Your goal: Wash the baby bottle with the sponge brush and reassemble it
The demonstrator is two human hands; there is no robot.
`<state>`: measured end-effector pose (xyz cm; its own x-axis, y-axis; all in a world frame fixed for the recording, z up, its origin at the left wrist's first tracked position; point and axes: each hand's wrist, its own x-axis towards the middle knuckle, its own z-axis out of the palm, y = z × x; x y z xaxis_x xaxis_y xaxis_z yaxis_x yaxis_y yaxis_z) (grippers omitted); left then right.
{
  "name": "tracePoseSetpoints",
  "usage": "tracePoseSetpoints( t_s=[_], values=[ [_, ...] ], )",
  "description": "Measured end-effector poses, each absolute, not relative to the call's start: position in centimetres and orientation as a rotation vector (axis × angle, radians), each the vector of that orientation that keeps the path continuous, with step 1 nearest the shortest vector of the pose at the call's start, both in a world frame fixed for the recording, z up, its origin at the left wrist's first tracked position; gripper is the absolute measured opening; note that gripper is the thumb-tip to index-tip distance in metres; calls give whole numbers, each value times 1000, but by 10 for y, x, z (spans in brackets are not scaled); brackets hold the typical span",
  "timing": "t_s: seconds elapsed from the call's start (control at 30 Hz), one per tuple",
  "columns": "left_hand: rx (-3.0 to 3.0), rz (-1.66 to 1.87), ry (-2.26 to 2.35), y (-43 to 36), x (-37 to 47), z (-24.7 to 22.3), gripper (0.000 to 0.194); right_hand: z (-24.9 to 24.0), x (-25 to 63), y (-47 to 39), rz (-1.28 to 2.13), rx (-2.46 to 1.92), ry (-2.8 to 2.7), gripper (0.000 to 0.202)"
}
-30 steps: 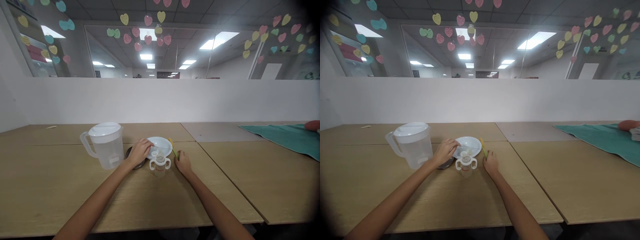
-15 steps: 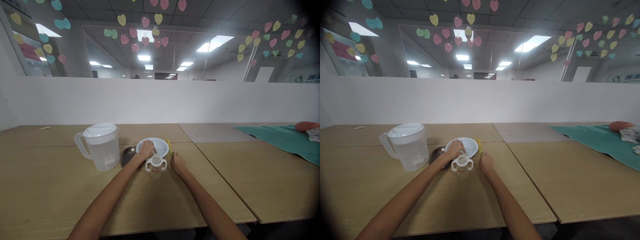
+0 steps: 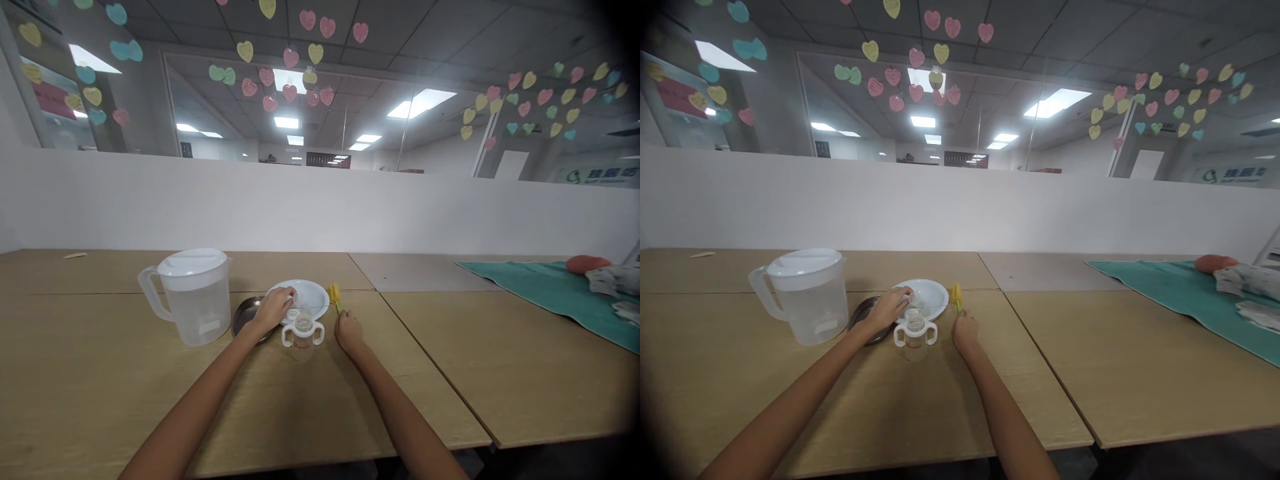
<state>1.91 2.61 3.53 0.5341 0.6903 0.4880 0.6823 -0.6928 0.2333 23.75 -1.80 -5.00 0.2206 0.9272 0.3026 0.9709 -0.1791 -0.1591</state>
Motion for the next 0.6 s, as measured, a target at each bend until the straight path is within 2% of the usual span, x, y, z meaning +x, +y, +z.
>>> tracePoseSetpoints(
  t_s=[0.17, 0.33, 0.5, 0.6],
  values=[
    [2284, 1256, 1199, 23, 2, 18, 23, -57, 253, -14, -268, -2130, -1528, 29],
    [1861, 1543, 1134, 24, -4, 1, 32, -47, 264, -17, -283, -1990, -1282, 34],
    [1741, 1600, 1211, 25, -10, -17, 36, -16, 249, -19, -354, -1745, -1361, 44],
    [1673, 1574, 1218, 26, -12, -24, 38, -2, 232, -18, -321, -1558, -1500, 43]
  ],
)
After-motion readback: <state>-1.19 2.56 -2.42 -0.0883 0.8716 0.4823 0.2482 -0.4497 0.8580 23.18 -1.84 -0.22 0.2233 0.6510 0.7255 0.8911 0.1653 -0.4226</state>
